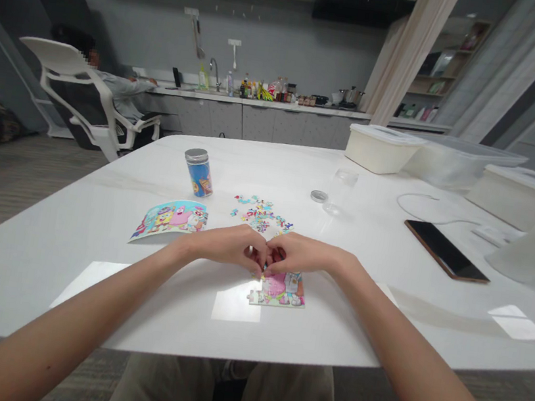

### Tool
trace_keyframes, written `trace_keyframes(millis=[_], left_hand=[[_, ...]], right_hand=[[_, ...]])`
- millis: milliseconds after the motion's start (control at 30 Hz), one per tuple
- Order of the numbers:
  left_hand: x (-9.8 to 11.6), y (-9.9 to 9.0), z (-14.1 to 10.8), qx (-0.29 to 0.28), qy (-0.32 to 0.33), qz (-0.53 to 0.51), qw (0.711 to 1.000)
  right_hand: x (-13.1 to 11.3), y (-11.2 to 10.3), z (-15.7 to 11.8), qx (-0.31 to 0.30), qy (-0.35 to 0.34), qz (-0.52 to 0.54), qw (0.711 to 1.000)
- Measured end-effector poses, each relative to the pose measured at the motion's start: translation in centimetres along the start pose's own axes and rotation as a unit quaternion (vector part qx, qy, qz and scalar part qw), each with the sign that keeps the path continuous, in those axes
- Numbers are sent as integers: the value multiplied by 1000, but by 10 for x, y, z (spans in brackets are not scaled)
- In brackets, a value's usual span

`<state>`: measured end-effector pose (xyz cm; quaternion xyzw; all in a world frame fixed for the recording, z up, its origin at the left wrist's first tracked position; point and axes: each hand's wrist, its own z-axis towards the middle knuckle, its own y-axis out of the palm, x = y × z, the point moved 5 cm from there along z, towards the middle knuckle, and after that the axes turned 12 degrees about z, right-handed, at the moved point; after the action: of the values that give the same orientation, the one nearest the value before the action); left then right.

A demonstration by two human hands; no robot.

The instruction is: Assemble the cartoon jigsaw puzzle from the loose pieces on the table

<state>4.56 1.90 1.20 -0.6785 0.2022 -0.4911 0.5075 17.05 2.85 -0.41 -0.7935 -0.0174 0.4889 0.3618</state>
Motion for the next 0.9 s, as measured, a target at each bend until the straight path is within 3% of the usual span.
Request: trace_keyframes(millis=[233, 333, 433, 500, 567, 600, 667, 767, 900], left_hand=[[-6, -11, -6, 13, -21, 39, 999], [-14, -31, -14, 64, -87, 135, 985], [-28, -61, -39, 100, -235, 300, 919], [-38, -72, -67, 57, -355, 380, 852], [-45, -71, -96, -8, -432, 416, 800], [-46, -66, -107, -30, -434, 424, 794], [-45, -45, -120, -67, -372, 420, 825], [-38, -19, -126, -29, -280, 395, 875], [-38, -21, -115, 19, -276, 423, 863]], right_hand=[[-7, 0, -2, 4, -25, -6, 1000], [-12, -9, -7, 35, -76, -2, 996], [-9, -25, -10, 116, -93, 2, 989], [-1, -37, -10, 194, -69, -14, 979], [11, -45, -9, 268, -39, -52, 961], [16, -47, -8, 296, -28, -75, 952], [26, -47, -5, 332, -15, -114, 936], [37, -43, 0, 346, -4, -122, 930], [41, -36, 7, 311, -10, -91, 946]])
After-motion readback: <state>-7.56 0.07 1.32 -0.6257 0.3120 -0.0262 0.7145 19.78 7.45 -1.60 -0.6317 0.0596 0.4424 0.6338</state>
